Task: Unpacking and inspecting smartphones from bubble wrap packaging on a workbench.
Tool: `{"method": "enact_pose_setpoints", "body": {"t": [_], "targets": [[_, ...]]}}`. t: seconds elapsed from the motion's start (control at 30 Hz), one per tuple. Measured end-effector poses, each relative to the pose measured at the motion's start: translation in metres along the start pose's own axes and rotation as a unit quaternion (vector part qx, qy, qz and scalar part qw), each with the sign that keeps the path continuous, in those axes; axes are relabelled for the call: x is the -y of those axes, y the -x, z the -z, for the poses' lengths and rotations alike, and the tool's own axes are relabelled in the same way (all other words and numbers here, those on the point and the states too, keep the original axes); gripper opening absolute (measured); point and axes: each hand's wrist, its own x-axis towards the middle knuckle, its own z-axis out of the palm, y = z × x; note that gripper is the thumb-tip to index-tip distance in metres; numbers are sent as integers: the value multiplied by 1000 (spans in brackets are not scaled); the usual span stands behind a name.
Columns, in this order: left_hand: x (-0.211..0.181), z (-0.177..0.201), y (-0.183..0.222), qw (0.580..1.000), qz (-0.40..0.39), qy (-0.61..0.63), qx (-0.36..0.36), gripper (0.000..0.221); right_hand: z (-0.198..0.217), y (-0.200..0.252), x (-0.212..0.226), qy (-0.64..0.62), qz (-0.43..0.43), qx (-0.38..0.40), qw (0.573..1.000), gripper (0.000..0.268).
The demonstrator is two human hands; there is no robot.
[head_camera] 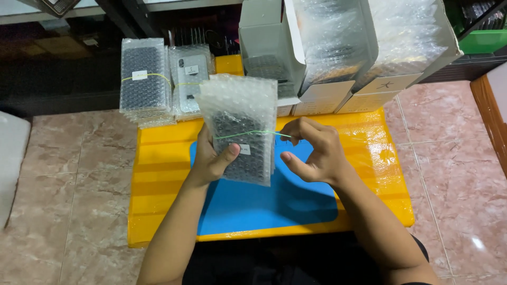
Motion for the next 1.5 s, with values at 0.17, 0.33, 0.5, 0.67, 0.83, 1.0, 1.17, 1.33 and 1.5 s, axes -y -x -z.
{"method": "enact_pose_setpoints", "body": {"t": [0.17, 0.33, 0.5, 0.67, 0.83, 1.0, 1.17, 1.33, 1.5], "targets": [[0, -6, -4, 1000, 2, -17, -14, 67, 2, 2, 0, -13, 76, -45, 996, 26], [5, -1, -5, 999, 14, -29, -26, 68, -3, -1, 3, -64, 126, -12, 990, 27], [23, 11, 0, 997, 29, -29, -57, 89, 0, -6, 0, 8, 112, 43, 993, 26], [22, 16, -1, 996, 2, -31, -78, 89, -4, -10, 5, -43, 25, 78, 996, 13], [11, -10, -3, 997, -13, -49, -57, 89, -8, 4, -9, -61, 37, 10, 997, 9], [0, -22, -6, 998, 1, -36, -51, 77, -3, 15, -29, -63, 125, -46, 989, 14], [2, -16, -3, 994, 12, -59, -91, 83, -12, 6, -13, -79, -8, -1, 997, 38], [16, -19, 10, 993, 55, -61, -81, 102, -29, 10, -13, -157, -169, 144, 962, 81], [-22, -35, -5, 998, -5, -52, -22, 84, -33, 25, -30, -239, -159, 91, 953, 69]]}}
